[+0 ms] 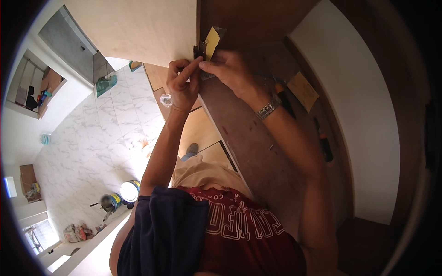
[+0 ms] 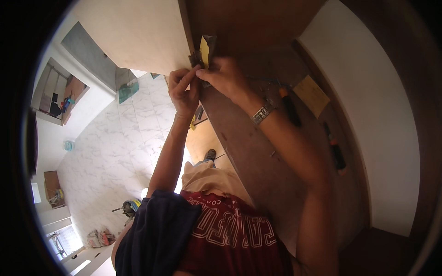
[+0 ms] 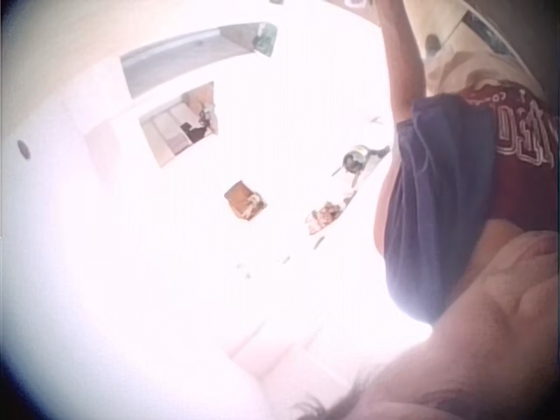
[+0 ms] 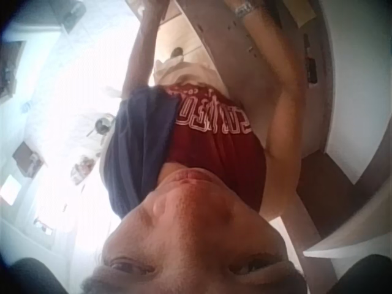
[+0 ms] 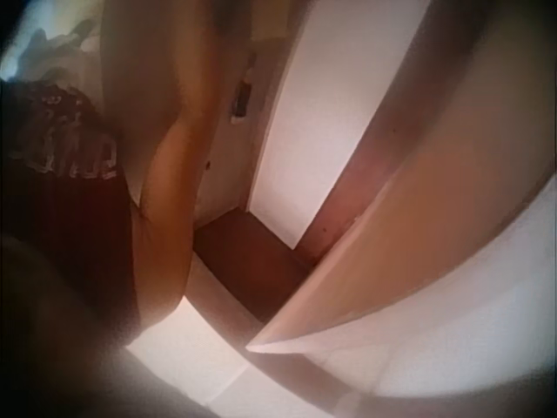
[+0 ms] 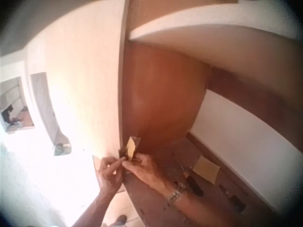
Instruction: The person uses a screwdriver to tighten screws on a cabinet hinge, applying sandpaper to the wood surface around the hinge by hand.
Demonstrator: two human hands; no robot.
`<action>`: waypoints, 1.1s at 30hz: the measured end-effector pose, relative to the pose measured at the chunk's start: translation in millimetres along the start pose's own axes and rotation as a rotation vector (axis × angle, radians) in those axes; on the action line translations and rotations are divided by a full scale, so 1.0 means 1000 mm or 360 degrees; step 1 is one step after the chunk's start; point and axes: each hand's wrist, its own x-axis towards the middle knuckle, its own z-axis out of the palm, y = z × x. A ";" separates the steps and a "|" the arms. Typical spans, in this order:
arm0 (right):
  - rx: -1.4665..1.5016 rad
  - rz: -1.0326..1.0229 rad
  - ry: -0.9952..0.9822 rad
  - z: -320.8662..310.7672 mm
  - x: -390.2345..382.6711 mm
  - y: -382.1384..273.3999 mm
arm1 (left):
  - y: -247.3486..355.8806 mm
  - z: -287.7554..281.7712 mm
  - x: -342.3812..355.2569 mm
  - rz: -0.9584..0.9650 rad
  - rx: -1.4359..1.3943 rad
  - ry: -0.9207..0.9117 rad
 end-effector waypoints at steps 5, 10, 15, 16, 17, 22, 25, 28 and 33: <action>-0.0251 -0.0171 0.0129 0.007 0.006 0.014 | 0.002 -0.002 -0.007 -0.0115 -0.0075 -0.0025; -0.0274 -0.0250 0.0226 0.000 0.017 0.029 | 0.000 0.007 -0.025 -0.0689 -0.0722 0.0365; -0.0546 -0.0165 0.0195 -0.008 0.017 0.025 | 0.017 0.004 -0.014 -0.0485 -0.0258 0.0212; -0.0547 -0.0159 0.0200 -0.010 0.017 0.025 | 0.022 0.004 -0.009 -0.0364 -0.0083 0.0173; -0.0517 -0.0172 0.0192 -0.011 0.018 0.025 | 0.022 0.006 -0.007 -0.0369 -0.0088 0.0168; -0.0462 -0.0254 0.0218 -0.006 0.019 0.036 | 0.022 0.007 -0.002 -0.0246 0.0035 0.0259; -0.0342 -0.0251 0.0283 -0.005 0.020 0.039 | 0.034 0.008 0.001 -0.0418 0.0052 0.0193; -0.0296 -0.0260 0.0261 -0.007 0.022 0.037 | 0.039 0.009 0.003 -0.0433 0.0067 0.0195; -0.0445 -0.0264 0.0242 -0.009 0.020 0.025 | 0.034 0.008 0.003 -0.0416 0.0010 0.0158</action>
